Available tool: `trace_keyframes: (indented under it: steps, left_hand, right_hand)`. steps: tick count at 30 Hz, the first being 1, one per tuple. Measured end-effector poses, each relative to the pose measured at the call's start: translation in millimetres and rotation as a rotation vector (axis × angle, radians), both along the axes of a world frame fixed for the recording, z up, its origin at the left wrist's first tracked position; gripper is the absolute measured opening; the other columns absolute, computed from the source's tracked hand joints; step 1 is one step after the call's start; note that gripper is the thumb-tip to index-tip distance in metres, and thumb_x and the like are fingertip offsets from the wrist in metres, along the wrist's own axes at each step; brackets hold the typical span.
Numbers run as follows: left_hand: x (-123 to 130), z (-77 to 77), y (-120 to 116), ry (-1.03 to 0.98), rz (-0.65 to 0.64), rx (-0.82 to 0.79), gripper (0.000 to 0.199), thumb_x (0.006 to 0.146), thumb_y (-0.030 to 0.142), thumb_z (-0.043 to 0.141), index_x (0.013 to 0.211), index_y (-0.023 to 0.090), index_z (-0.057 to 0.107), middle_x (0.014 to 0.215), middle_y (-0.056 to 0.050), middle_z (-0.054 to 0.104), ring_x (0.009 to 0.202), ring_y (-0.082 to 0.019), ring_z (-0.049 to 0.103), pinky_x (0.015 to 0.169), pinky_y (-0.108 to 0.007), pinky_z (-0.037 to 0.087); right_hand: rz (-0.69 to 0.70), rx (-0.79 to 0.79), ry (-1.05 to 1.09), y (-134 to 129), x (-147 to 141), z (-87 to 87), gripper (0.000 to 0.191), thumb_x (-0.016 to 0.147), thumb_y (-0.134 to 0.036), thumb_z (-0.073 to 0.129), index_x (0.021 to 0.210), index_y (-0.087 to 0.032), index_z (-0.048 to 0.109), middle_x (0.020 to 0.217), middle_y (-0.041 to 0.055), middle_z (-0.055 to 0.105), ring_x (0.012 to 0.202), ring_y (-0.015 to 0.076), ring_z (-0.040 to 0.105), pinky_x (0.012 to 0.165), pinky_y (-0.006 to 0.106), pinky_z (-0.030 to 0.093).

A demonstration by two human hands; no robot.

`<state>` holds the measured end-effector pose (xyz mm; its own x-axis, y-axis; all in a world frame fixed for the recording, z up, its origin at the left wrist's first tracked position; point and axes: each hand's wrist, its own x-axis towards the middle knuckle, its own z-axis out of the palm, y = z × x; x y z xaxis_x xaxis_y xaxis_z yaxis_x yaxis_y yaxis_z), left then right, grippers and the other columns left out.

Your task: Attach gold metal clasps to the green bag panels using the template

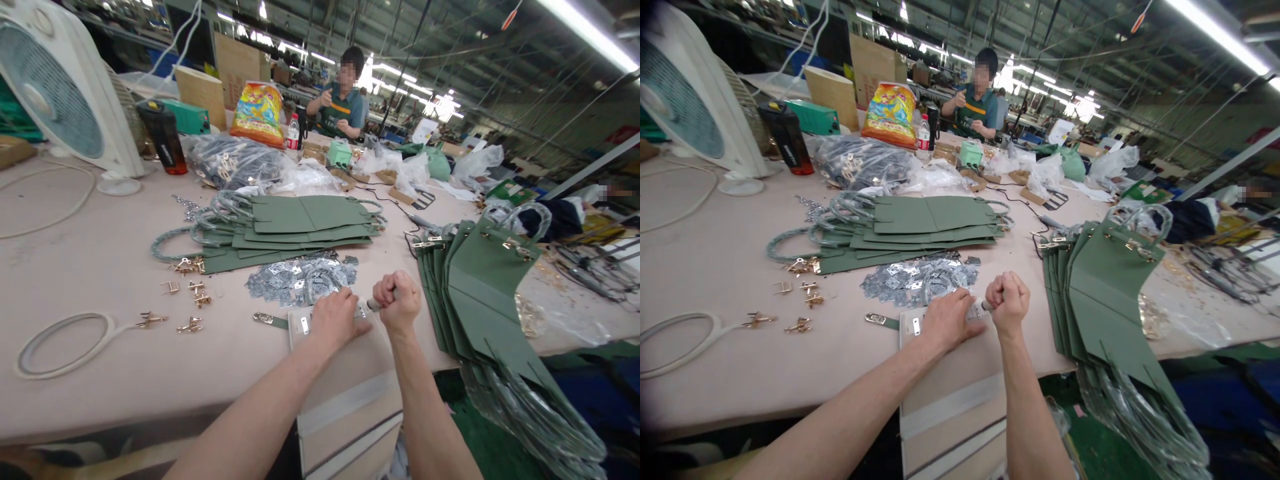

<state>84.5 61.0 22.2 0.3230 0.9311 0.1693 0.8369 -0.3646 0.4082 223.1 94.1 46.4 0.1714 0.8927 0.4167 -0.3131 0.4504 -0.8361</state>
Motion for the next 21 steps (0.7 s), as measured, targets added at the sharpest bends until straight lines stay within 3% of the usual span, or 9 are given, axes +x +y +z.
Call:
trace_keyframes:
  steps: [3, 9, 14, 18, 21]
  left_hand:
    - [-1, 1.0, 0, -0.007, -0.003, -0.006, 0.049, 0.084, 0.062, 0.074, 0.114, 0.024, 0.069, 0.117, -0.007, 0.067, 0.104, -0.028, 0.068, 0.087, -0.041, 0.055]
    - [-1, 3.1, -1, -0.026, 0.000, -0.015, 0.046, 0.084, 0.061, 0.074, 0.112, 0.024, 0.069, 0.118, -0.006, 0.068, 0.107, -0.029, 0.068, 0.090, -0.042, 0.055]
    - [-2, 1.8, 2, -0.061, -0.037, -0.052, 0.057, 0.081, 0.061, 0.077, 0.126, 0.026, 0.066, 0.130, -0.007, 0.067, 0.116, -0.031, 0.065, 0.101, -0.045, 0.053]
    - [-28, 9.8, 4, -0.126, -0.217, -0.072, 0.065, 0.085, 0.045, 0.077, 0.143, 0.022, 0.057, 0.153, -0.008, 0.054, 0.136, -0.031, 0.053, 0.117, -0.045, 0.044]
    - [-60, 19.9, 1, -0.240, -0.208, 0.036, 0.046, 0.093, 0.026, 0.066, 0.138, 0.021, 0.060, 0.149, -0.008, 0.059, 0.139, -0.026, 0.051, 0.121, -0.043, 0.039]
  right_hand:
    - [-0.049, 0.074, 0.042, -2, 0, 6.1, 0.038, 0.096, -0.039, 0.061, 0.065, -0.022, 0.049, 0.047, -0.0102, 0.031, 0.036, 0.0067, 0.026, 0.038, 0.020, 0.027]
    - [-0.041, -0.118, 0.035, -9, 0, -19.6, 0.042, 0.095, -0.041, 0.064, 0.062, -0.022, 0.045, 0.045, -0.0100, 0.034, 0.036, 0.0064, 0.026, 0.037, 0.019, 0.023]
    - [-0.116, -0.115, 0.248, -42, 27, -10.9, 0.037, 0.093, -0.038, 0.065, 0.065, -0.021, 0.047, 0.046, -0.0100, 0.035, 0.036, 0.0055, 0.027, 0.038, 0.019, 0.028]
    - [-0.126, -0.207, 0.364, -75, 37, -15.1, 0.035, 0.090, -0.036, 0.066, 0.065, -0.021, 0.046, 0.045, -0.0106, 0.034, 0.035, 0.0049, 0.023, 0.038, 0.019, 0.027]
    - [-0.164, -0.245, 0.403, -88, 31, -25.5, 0.035, 0.088, -0.036, 0.067, 0.065, -0.021, 0.046, 0.045, -0.0111, 0.033, 0.035, 0.0049, 0.022, 0.037, 0.019, 0.027]
